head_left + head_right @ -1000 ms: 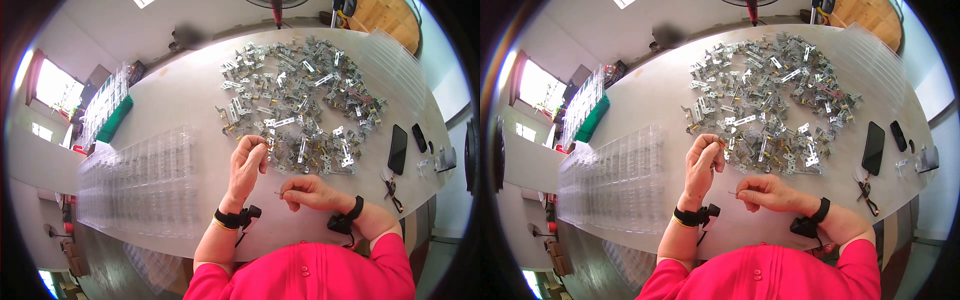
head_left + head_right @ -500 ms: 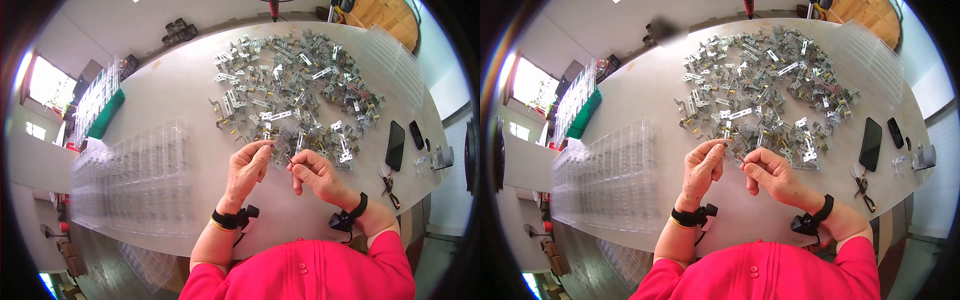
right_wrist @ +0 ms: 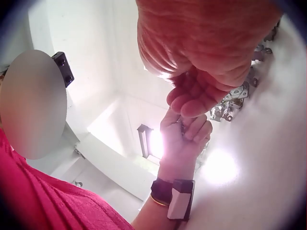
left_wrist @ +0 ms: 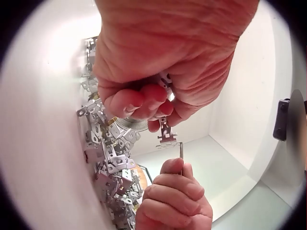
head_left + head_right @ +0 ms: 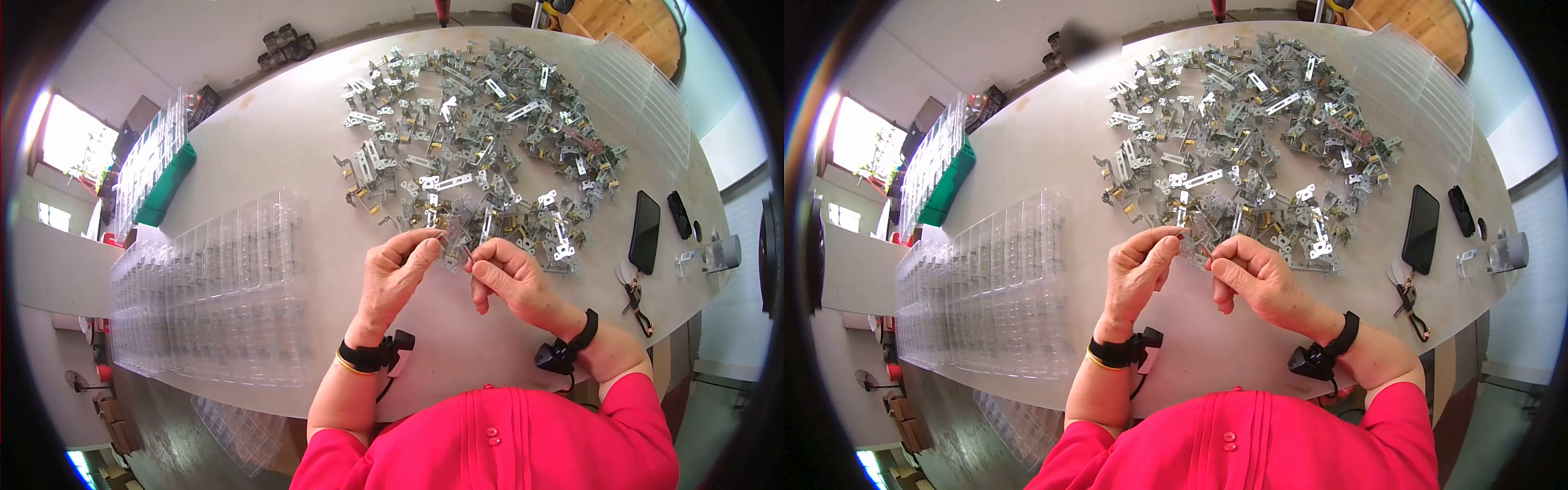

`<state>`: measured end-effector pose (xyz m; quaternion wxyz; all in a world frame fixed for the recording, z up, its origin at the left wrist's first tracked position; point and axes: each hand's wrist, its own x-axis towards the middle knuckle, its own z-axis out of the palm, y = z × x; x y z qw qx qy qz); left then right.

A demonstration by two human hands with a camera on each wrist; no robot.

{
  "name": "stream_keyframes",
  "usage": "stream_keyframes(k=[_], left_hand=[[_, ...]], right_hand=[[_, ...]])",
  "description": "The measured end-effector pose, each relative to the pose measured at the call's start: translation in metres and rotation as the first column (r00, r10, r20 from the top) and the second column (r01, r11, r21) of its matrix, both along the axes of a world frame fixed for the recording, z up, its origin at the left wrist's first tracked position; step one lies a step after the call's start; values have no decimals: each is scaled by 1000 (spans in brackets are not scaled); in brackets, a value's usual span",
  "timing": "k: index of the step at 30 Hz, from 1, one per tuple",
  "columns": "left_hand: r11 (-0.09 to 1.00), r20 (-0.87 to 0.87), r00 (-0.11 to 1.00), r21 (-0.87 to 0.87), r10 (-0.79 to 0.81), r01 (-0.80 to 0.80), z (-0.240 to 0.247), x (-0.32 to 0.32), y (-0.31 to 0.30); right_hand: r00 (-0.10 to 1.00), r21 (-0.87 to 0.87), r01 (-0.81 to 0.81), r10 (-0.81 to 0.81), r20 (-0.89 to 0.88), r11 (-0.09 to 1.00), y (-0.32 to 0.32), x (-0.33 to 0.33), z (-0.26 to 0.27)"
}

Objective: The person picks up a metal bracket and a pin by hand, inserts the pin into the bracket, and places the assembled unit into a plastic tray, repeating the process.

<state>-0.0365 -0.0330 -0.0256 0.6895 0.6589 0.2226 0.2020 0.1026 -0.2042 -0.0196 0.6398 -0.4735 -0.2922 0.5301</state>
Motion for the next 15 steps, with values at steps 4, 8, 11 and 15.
stream_keyframes(k=[4,8,11,15], left_hand=[[998,10,999,60,34,-35,4,-1,-1],[997,-26,999,69,27,-25,8,-3,0],[992,-16,1000,125,22,-20,9,-3,1],[987,0,1000,160,11,-10,8,-4,4]], right_hand=[[1000,-10,-1,1,-7,1000,0,0,-2],[1000,-28,-3,3,18,1000,0,-1,-2],[999,-32,14,-13,44,999,0,-2,-3],[998,-33,47,-46,34,998,1,-3,-1]])
